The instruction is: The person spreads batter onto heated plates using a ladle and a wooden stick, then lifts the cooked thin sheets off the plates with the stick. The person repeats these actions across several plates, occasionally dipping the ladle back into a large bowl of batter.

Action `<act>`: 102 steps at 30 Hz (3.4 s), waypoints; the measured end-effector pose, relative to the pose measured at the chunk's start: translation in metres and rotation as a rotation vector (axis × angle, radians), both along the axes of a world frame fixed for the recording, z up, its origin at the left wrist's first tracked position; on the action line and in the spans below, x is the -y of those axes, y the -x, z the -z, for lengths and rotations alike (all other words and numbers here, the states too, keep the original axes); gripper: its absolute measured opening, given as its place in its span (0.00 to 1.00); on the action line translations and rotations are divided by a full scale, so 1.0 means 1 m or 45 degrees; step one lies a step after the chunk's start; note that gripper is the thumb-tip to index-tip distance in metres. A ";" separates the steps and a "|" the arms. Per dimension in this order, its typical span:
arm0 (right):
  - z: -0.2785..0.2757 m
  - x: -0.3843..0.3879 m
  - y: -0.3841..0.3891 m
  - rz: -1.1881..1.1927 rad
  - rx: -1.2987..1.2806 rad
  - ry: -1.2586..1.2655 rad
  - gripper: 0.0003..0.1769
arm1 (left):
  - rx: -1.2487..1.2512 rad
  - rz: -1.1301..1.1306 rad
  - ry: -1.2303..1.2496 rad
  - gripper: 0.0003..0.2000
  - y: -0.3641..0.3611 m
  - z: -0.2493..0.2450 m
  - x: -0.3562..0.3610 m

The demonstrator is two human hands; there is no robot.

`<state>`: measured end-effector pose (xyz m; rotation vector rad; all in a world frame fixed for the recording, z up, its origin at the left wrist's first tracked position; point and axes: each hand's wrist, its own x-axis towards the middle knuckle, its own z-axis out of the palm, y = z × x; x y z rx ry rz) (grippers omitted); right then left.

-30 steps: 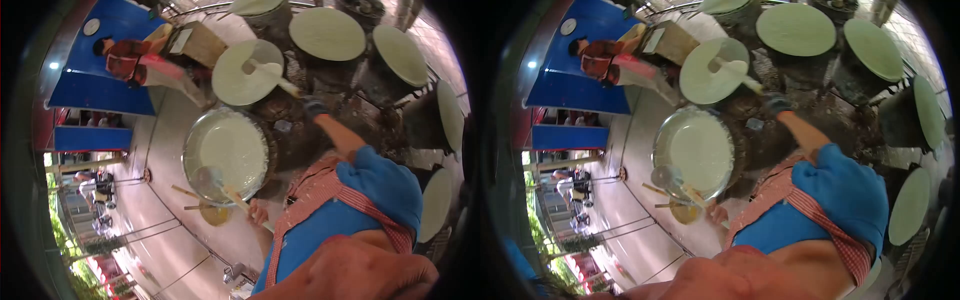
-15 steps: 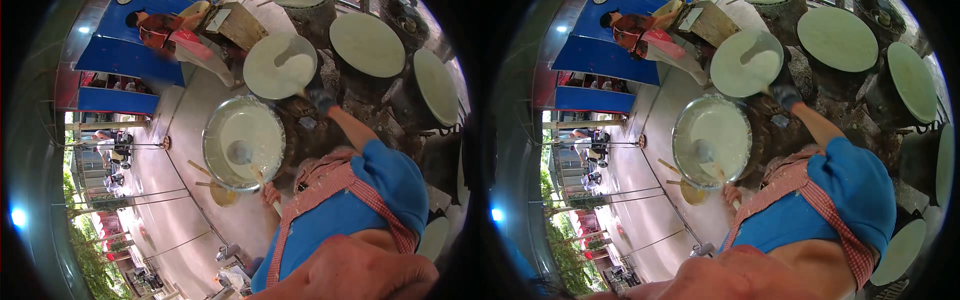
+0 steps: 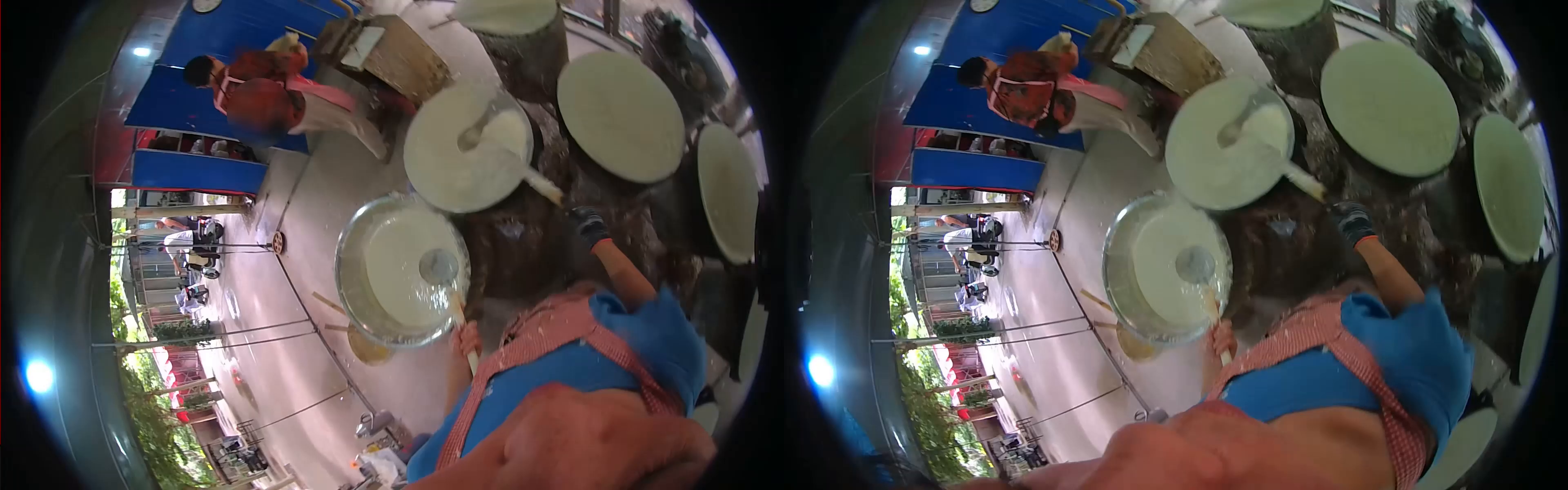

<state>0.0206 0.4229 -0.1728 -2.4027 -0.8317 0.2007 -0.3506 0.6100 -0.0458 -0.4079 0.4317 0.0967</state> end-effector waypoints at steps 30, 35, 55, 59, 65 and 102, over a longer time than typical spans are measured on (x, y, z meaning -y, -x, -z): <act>0.033 -0.053 -0.064 0.135 -0.201 0.013 0.14 | -0.072 0.064 -0.161 0.14 0.017 0.016 -0.070; -0.039 -0.082 -0.100 0.478 0.181 0.090 0.18 | -0.257 0.017 -0.259 0.12 -0.007 -0.004 -0.069; -0.020 0.004 0.032 0.152 0.428 0.334 0.15 | -0.482 0.202 -0.980 0.07 -0.250 0.006 -0.073; -0.030 -0.030 0.082 0.108 0.357 0.122 0.17 | -0.343 0.318 -0.663 0.06 -0.247 0.009 -0.063; -0.051 0.009 0.137 0.146 0.584 0.327 0.17 | -0.157 0.379 -0.826 0.12 -0.111 0.008 -0.059; -0.077 0.410 0.085 1.083 0.212 0.236 0.14 | -0.142 1.601 0.020 0.14 -0.175 -0.019 0.214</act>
